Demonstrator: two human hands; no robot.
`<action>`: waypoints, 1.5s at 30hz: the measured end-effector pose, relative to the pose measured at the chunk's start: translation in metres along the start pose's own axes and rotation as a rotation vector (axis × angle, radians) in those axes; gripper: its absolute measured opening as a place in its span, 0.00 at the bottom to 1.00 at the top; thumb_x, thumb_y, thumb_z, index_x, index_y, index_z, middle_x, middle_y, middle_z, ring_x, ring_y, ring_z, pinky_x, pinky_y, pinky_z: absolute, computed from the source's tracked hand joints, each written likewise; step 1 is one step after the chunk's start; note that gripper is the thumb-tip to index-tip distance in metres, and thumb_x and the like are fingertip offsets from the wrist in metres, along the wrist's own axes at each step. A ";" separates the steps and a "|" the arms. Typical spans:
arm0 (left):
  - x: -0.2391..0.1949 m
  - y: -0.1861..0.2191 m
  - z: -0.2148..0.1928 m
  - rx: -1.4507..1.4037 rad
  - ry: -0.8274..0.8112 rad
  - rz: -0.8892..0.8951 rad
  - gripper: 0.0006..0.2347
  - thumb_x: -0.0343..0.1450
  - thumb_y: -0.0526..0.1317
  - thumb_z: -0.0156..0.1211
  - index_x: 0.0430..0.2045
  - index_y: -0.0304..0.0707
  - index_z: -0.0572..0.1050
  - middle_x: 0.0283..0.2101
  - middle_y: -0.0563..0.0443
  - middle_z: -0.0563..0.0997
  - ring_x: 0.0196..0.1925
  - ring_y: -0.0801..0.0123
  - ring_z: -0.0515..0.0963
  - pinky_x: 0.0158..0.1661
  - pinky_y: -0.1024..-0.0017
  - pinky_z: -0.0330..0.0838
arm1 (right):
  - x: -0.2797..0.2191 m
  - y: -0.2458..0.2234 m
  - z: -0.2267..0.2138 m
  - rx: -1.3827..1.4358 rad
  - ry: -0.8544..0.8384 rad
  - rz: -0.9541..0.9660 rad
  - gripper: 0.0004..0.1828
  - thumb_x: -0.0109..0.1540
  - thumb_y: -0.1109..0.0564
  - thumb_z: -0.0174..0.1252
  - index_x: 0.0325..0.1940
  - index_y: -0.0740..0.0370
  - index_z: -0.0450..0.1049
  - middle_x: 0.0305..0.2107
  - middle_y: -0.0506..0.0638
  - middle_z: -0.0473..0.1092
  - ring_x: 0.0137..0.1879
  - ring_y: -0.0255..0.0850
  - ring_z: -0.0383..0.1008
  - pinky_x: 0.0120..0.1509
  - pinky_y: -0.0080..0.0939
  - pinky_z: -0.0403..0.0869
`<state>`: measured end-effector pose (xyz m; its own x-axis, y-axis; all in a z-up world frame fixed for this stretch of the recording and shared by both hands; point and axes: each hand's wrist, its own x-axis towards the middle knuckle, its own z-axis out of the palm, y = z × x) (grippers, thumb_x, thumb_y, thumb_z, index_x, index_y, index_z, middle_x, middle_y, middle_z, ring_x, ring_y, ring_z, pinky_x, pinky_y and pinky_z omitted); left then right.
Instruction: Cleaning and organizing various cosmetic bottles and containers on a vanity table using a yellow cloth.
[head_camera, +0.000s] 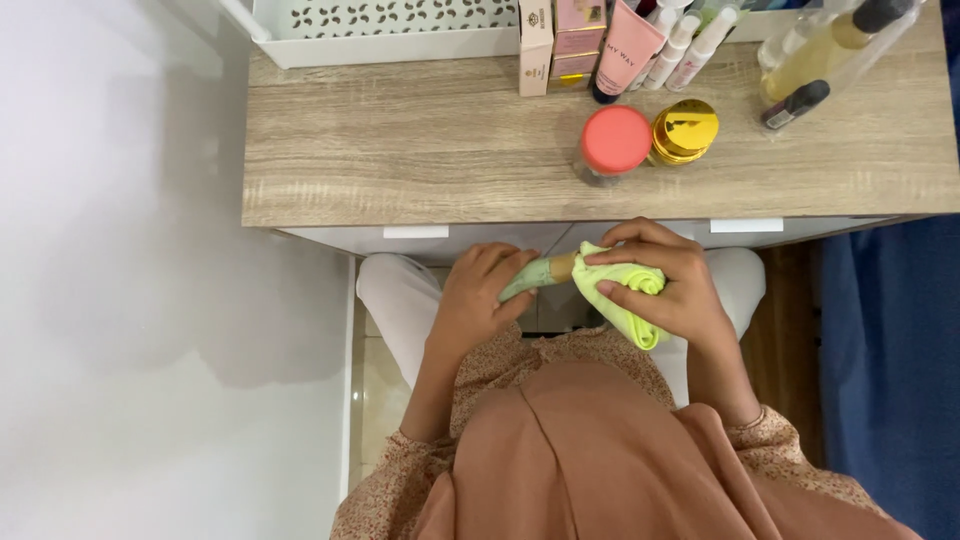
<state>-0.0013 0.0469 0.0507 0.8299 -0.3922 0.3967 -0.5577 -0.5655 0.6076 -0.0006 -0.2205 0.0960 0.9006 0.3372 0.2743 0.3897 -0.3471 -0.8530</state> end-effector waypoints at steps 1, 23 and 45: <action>-0.002 0.000 0.000 0.003 0.002 0.003 0.19 0.67 0.41 0.67 0.52 0.38 0.77 0.47 0.47 0.78 0.50 0.54 0.76 0.50 0.58 0.71 | 0.000 0.001 0.002 0.000 0.002 -0.004 0.19 0.54 0.62 0.70 0.49 0.60 0.83 0.45 0.52 0.74 0.47 0.41 0.76 0.51 0.38 0.74; 0.128 -0.118 -0.092 -0.060 0.710 -0.043 0.17 0.83 0.36 0.49 0.67 0.33 0.59 0.65 0.37 0.71 0.65 0.53 0.74 0.63 0.57 0.70 | 0.075 0.038 0.074 -0.413 0.246 -0.426 0.17 0.52 0.52 0.73 0.44 0.55 0.81 0.46 0.49 0.75 0.50 0.47 0.76 0.53 0.46 0.75; 0.242 -0.261 -0.110 0.290 0.769 -0.228 0.22 0.69 0.27 0.61 0.58 0.30 0.63 0.56 0.31 0.70 0.56 0.37 0.74 0.52 0.53 0.71 | 0.072 0.050 0.077 -0.378 0.274 -0.396 0.20 0.49 0.52 0.74 0.44 0.53 0.81 0.45 0.48 0.75 0.45 0.45 0.76 0.48 0.44 0.74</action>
<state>0.3465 0.1798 0.0637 0.6425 0.2961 0.7068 -0.2702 -0.7756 0.5705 0.0691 -0.1461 0.0385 0.6705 0.2845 0.6852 0.7013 -0.5445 -0.4601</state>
